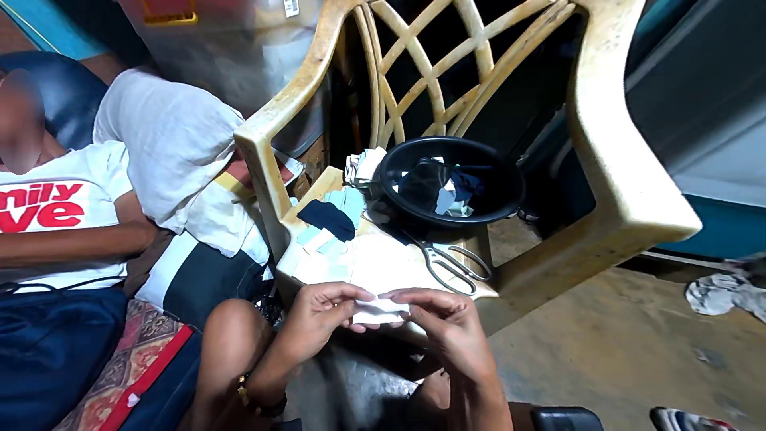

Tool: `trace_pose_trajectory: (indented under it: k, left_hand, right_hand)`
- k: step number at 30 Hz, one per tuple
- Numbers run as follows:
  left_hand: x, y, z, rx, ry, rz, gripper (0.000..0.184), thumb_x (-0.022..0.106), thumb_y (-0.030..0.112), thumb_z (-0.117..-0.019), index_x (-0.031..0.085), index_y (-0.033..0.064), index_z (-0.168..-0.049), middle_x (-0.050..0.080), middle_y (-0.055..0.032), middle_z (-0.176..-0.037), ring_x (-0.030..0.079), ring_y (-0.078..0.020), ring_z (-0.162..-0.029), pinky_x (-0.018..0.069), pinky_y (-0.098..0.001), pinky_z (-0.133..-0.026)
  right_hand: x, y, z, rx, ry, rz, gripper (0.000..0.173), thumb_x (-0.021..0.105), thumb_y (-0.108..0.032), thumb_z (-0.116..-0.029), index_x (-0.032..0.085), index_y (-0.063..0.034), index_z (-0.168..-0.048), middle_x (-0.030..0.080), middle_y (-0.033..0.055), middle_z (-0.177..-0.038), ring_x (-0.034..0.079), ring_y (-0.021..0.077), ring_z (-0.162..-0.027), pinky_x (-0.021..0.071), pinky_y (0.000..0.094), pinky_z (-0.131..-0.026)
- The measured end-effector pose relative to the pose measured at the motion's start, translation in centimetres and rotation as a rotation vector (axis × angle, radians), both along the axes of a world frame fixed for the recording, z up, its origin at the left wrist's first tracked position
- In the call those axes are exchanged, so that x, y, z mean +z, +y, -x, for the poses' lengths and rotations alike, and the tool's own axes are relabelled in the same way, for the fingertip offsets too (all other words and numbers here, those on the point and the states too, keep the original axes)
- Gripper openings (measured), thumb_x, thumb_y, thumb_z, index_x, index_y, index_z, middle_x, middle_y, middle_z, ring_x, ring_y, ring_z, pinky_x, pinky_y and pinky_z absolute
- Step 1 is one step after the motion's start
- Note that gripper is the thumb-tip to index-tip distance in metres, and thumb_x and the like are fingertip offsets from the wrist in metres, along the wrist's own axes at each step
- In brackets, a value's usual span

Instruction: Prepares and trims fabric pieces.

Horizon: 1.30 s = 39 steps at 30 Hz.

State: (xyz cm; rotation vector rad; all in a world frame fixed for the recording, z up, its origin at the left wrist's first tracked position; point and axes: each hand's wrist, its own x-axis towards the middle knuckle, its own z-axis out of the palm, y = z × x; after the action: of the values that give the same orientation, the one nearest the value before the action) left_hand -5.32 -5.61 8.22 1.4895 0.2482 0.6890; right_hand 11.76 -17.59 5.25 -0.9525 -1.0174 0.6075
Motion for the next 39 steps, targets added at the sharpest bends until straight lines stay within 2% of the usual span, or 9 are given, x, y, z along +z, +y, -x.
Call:
trace_pose_trajectory:
  k: [6, 9, 17, 21, 24, 28, 33, 36, 39]
  left_hand:
    - [0.0, 0.7, 0.5, -0.108, -0.089, 0.014, 0.028, 0.051, -0.010, -0.0962, 0.075, 0.0049, -0.096, 0.077, 0.0021, -0.093, 0.075, -0.0081, -0.080, 0.0643, -0.0262, -0.073]
    - [0.0, 0.8, 0.6, -0.095, -0.099, -0.039, 0.027, 0.053, -0.010, -0.0940, 0.075, 0.0048, -0.094, 0.076, 0.0031, -0.094, 0.073, -0.0056, -0.079, 0.0633, -0.0245, -0.072]
    - [0.0, 0.5, 0.5, 0.016, -0.106, -0.278, 0.019, 0.054, -0.006, -0.0879, 0.072, 0.0004, -0.091, 0.074, 0.0030, -0.093, 0.069, 0.0006, -0.082, 0.0597, -0.0184, -0.073]
    - [-0.2, 0.2, -0.2, 0.135, -0.103, -0.366, 0.005, 0.077, 0.001, -0.0833, 0.072, -0.0012, -0.082, 0.074, -0.0019, -0.084, 0.068, 0.0008, -0.074, 0.0571, -0.0149, -0.066]
    - [-0.4, 0.3, -0.4, 0.166, -0.084, -0.375, 0.008, 0.078, -0.003, -0.0789, 0.070, -0.0015, -0.082, 0.073, -0.0023, -0.083, 0.063, 0.0024, -0.069, 0.0520, -0.0124, -0.061]
    - [-0.1, 1.1, -0.6, 0.152, -0.025, -0.316, 0.009, 0.074, -0.003, -0.0825, 0.068, -0.0001, -0.088, 0.069, 0.0033, -0.083, 0.062, 0.0036, -0.073, 0.0535, -0.0123, -0.066]
    - [-0.1, 2.8, -1.4, 0.052, -0.030, -0.206, 0.016, 0.072, -0.006, -0.0836, 0.063, -0.0004, -0.096, 0.066, 0.0005, -0.094, 0.065, -0.0018, -0.084, 0.0570, -0.0183, -0.076]
    - [-0.7, 3.4, -2.0, 0.031, -0.055, -0.128, 0.013, 0.063, -0.007, -0.0886, 0.060, 0.0011, -0.098, 0.067, -0.0029, -0.107, 0.066, -0.0040, -0.086, 0.0580, -0.0212, -0.075]
    - [-2.0, 3.7, -2.0, -0.059, -0.086, 0.029, 0.012, 0.057, -0.005, -0.0891, 0.061, 0.0058, -0.090, 0.066, -0.0053, -0.125, 0.066, -0.0064, -0.099, 0.0572, -0.0260, -0.084]
  right_hand:
    - [0.3, -0.5, -0.6, 0.060, -0.100, -0.077, 0.025, 0.061, 0.001, -0.0919, 0.081, -0.0122, -0.093, 0.077, 0.0010, -0.110, 0.072, 0.0086, -0.101, 0.0607, 0.0248, -0.085]
    - [0.5, -0.7, -0.5, 0.044, -0.129, -0.080, 0.024, 0.061, 0.000, -0.0918, 0.081, -0.0126, -0.093, 0.077, 0.0001, -0.111, 0.071, 0.0079, -0.102, 0.0603, 0.0240, -0.085]
    - [0.7, -0.9, -0.2, -0.022, -0.199, -0.062, 0.023, 0.058, -0.002, -0.0917, 0.079, -0.0098, -0.092, 0.077, -0.0028, -0.106, 0.070, 0.0008, -0.095, 0.0577, 0.0167, -0.080]
    - [0.9, -0.6, 0.7, -0.077, -0.139, -0.036, 0.008, 0.070, -0.008, -0.0885, 0.077, -0.0080, -0.086, 0.076, -0.0028, -0.098, 0.069, -0.0007, -0.080, 0.0582, 0.0155, -0.069]
    - [0.8, 0.1, 1.5, -0.125, -0.064, 0.007, 0.008, 0.077, -0.001, -0.0791, 0.073, -0.0080, -0.081, 0.075, -0.0029, -0.089, 0.066, -0.0015, -0.069, 0.0555, 0.0140, -0.061]
    - [0.3, 0.5, 1.3, -0.019, -0.113, 0.040, 0.013, 0.074, 0.002, -0.0809, 0.073, -0.0067, -0.091, 0.073, -0.0033, -0.101, 0.065, -0.0030, -0.076, 0.0556, 0.0133, -0.066]
    - [-0.2, 0.7, 1.4, 0.077, -0.131, 0.102, 0.021, 0.070, 0.002, -0.0842, 0.077, -0.0023, -0.103, 0.072, -0.0006, -0.109, 0.066, -0.0022, -0.078, 0.0588, 0.0158, -0.069]
    - [-0.5, 1.1, 1.8, -0.011, -0.135, 0.090, 0.028, 0.071, 0.004, -0.0813, 0.076, -0.0004, -0.108, 0.071, 0.0000, -0.111, 0.064, -0.0039, -0.077, 0.0575, 0.0141, -0.069]
    - [-1.0, 1.7, 2.5, -0.140, -0.160, 0.055, 0.033, 0.071, 0.006, -0.0796, 0.075, 0.0032, -0.112, 0.070, 0.0049, -0.121, 0.064, -0.0037, -0.081, 0.0568, 0.0139, -0.071]
